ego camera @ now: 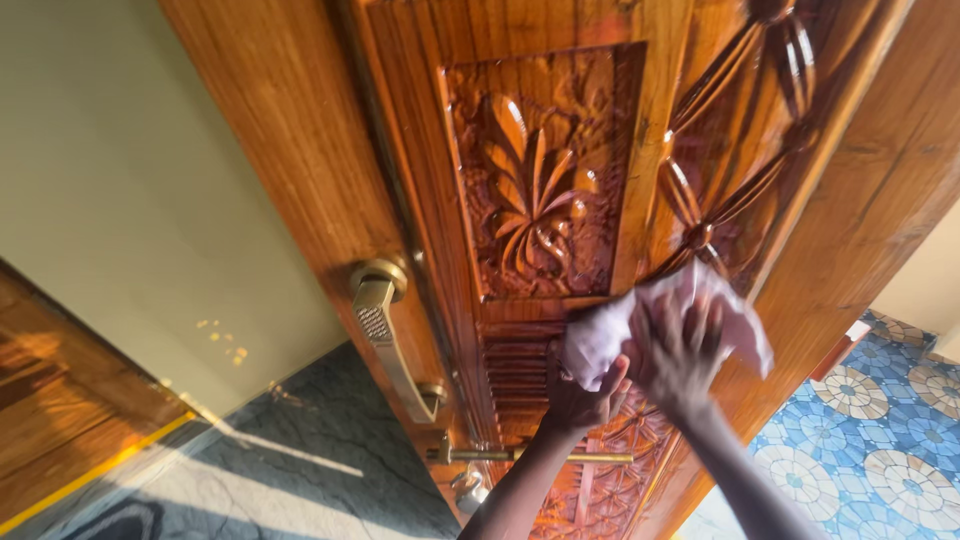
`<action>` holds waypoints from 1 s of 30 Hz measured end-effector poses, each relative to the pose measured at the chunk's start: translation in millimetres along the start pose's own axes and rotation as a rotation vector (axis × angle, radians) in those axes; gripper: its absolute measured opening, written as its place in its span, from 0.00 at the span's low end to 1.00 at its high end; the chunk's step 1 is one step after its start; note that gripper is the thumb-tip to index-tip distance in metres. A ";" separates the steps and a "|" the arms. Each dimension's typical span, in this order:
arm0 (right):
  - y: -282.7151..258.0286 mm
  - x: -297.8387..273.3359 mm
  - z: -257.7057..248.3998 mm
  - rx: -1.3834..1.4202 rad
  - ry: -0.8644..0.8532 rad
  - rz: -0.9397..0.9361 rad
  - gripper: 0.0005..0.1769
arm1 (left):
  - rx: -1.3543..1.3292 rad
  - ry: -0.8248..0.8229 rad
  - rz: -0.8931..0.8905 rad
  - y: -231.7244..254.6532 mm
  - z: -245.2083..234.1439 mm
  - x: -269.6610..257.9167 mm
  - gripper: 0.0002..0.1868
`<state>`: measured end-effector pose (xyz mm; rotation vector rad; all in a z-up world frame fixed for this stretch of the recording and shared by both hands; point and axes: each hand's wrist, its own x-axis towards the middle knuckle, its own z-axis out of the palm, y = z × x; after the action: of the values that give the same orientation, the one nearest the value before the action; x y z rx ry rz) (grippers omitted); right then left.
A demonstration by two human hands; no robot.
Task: The person wipes a carved wooden door with a cloth, moving the cloth over the surface and around the handle area. The person repeatedly wipes the same sections of the door throughout the clip.
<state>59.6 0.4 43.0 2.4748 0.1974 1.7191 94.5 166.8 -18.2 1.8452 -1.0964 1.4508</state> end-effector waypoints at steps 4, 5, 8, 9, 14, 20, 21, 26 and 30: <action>-17.4 -105.2 27.0 0.116 -0.108 0.068 0.35 | 0.144 -0.098 0.003 -0.8 2.4 -5.4 0.34; -17.5 -115.9 32.0 0.110 -0.120 0.079 0.35 | 0.133 -0.098 -0.019 -0.1 5.2 -7.3 0.34; -16.8 -116.5 35.5 0.105 -0.107 0.120 0.36 | 0.075 -0.115 -0.034 -0.1 14.3 -16.1 0.31; -15.6 -105.0 33.7 0.105 -0.092 0.133 0.37 | 0.048 -0.128 -0.013 -0.7 17.5 -18.3 0.29; -2.6 0.2 -1.6 -0.042 -0.038 0.155 0.36 | 0.151 -0.176 -0.005 -4.7 21.0 -17.4 0.28; 12.7 173.5 -71.5 -0.019 0.023 0.089 0.32 | 0.206 -0.049 0.022 4.0 1.6 18.6 0.30; 16.7 203.0 -81.4 -0.032 0.063 0.071 0.32 | 0.227 -0.049 0.023 6.2 -4.4 22.1 0.30; 39.5 284.1 -138.7 0.098 0.087 0.110 0.30 | 0.276 -0.102 0.011 11.1 -22.8 34.3 0.28; 52.8 291.3 -158.5 0.175 0.137 0.118 0.28 | 0.268 -0.106 0.023 10.0 -24.9 38.0 0.28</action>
<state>13.7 3.7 375.6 2.5366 0.2287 2.0023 76.4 171.8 24.4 2.1208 -1.0155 1.5936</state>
